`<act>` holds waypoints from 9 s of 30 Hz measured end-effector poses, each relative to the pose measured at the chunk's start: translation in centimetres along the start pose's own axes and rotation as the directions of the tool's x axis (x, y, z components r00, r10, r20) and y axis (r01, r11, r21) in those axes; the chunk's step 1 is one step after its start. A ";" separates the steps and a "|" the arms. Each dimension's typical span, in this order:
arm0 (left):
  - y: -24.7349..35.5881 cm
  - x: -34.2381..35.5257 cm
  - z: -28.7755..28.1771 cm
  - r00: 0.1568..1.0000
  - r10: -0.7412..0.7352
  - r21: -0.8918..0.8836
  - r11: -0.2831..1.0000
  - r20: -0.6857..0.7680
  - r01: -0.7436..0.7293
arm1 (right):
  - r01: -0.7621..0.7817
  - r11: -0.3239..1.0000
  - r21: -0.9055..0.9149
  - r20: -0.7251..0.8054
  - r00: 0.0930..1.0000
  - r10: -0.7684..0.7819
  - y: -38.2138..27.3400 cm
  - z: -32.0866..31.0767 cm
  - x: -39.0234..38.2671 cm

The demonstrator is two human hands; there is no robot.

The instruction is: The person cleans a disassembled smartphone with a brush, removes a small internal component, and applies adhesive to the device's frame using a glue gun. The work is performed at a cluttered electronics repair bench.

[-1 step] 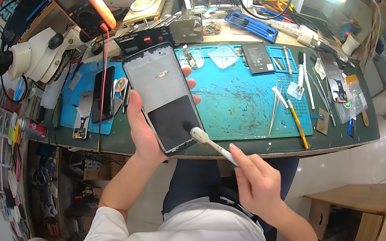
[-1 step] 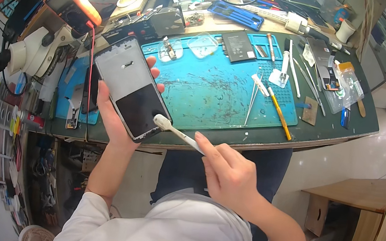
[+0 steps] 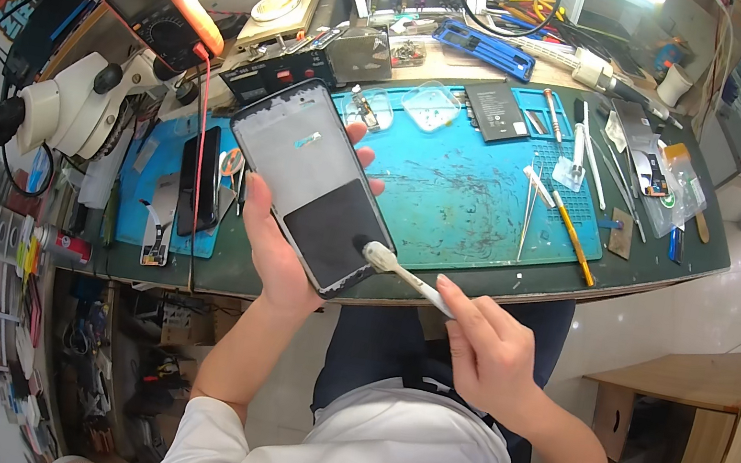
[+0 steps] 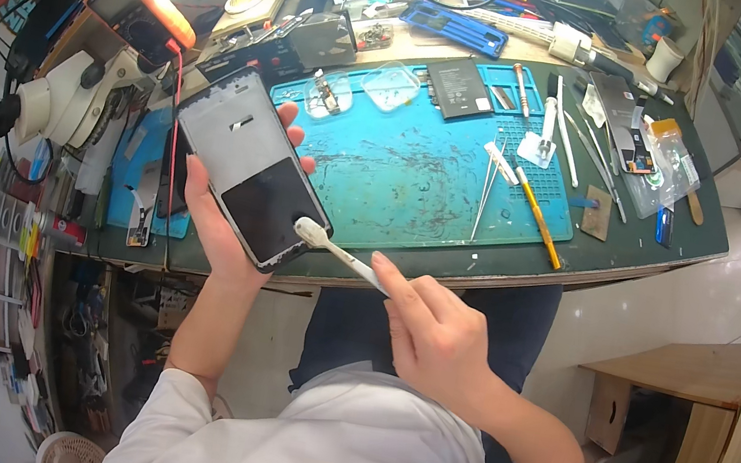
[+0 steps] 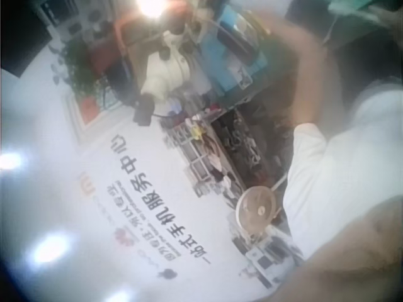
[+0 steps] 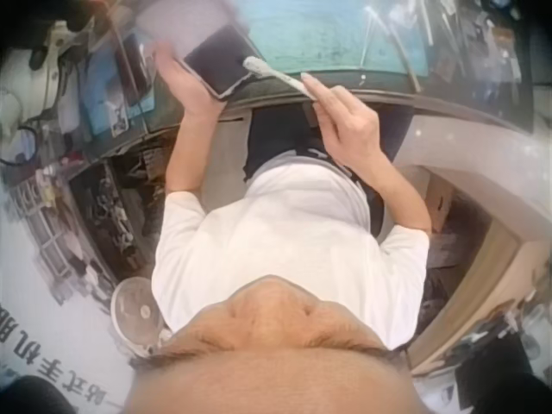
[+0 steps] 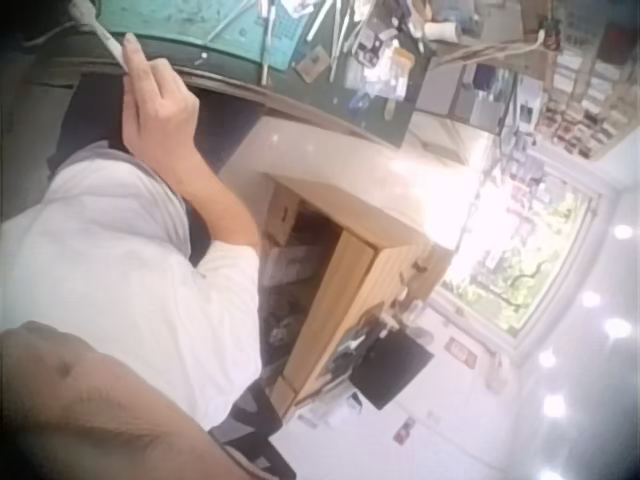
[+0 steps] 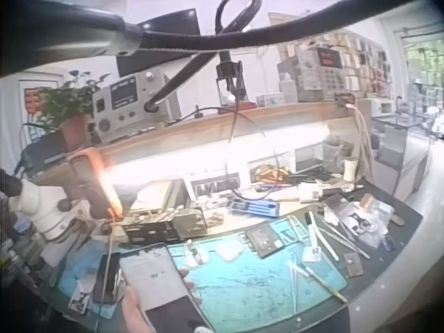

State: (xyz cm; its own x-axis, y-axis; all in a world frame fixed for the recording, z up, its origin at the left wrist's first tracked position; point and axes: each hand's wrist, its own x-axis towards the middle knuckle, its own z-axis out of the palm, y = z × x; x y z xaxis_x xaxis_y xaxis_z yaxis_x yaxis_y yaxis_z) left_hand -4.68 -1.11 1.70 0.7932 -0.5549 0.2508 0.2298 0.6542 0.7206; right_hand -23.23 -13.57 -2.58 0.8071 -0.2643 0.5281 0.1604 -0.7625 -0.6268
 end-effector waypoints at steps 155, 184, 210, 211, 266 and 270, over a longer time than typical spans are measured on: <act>16.1 -10.4 -12.4 0.958 0.282 -0.008 0.959 -0.046 -0.283 | 0.188 0.973 0.133 0.502 0.834 -0.230 -2.5 -4.5 0.7; 20.8 -13.5 -13.8 0.936 0.328 0.142 0.940 -0.129 -0.310 | 0.198 0.933 -0.301 0.304 0.947 -0.103 0.8 2.6 7.9; 18.5 -11.6 -12.2 0.971 0.240 0.108 0.965 -0.004 -0.238 | 0.201 0.936 -0.289 0.184 0.971 -0.152 1.0 7.3 12.3; 18.6 -11.6 -12.0 0.970 0.243 0.121 0.963 0.002 -0.241 | 0.219 0.944 -0.248 0.268 0.952 -0.151 0.3 8.0 11.9; 13.4 -8.1 -10.2 0.999 0.048 0.258 0.965 0.004 -0.047 | -0.088 0.991 -0.097 0.069 0.993 0.095 0.9 -5.6 -1.0; 13.1 -7.2 -9.9 0.998 0.046 0.220 0.974 0.043 -0.055 | -0.107 0.893 -0.437 0.011 0.992 0.124 1.0 -1.3 2.3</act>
State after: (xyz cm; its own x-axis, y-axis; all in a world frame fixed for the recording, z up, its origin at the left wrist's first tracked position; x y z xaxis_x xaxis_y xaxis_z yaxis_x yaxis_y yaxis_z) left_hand -1.83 16.55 2.98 0.7779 -0.5457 0.3114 0.0565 0.5544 0.8303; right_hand -21.95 -15.69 -1.24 0.8269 -0.3504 0.4399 -0.1913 -0.9108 -0.3658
